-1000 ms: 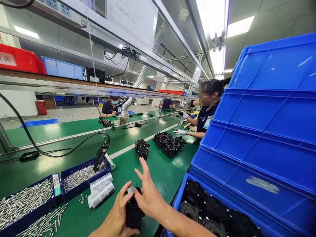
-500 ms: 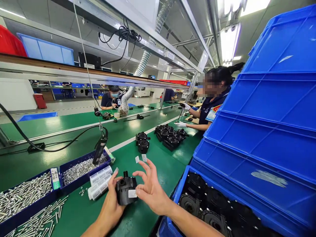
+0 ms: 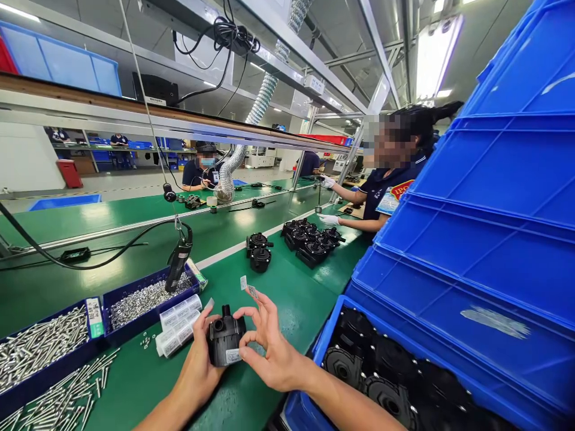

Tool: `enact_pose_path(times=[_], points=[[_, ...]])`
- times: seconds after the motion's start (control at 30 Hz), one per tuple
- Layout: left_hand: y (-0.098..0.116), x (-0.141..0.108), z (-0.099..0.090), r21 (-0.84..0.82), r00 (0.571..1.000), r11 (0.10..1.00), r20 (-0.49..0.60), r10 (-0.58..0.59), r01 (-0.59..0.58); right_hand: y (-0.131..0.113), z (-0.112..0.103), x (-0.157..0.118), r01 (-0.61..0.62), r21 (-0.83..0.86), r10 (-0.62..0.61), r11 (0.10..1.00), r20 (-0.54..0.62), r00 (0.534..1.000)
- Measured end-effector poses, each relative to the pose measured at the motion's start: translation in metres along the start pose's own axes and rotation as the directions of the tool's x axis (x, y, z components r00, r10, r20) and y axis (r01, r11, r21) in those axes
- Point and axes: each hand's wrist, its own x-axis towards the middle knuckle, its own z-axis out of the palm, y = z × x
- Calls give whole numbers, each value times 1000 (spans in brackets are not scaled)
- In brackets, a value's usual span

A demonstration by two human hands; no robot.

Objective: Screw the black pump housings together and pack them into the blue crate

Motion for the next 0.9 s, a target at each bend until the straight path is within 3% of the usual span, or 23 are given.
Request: enact_pose_path(times=[0.4,0.67,0.73,0.83,0.9], points=[[0,-2,2,-40,1000,999,-20,4,-5,-10,2,0,5,-177,-3,984,10,1000],[-8,-2,-4,20,998,998,4,57,-58,-6,3,-7,243,-406,-207,881,132,970],[-10,-2,-4,47,998,997,10,67,-68,-8,6,-6,165,-341,-158,926,48,986],[-11,-2,-2,42,999,998,21,45,-46,-14,8,-1,-24,-103,12,994,-110,994],[-8,-2,0,-14,1000,1000,9,4,-4,-18,6,3,-78,12,79,997,-118,990]])
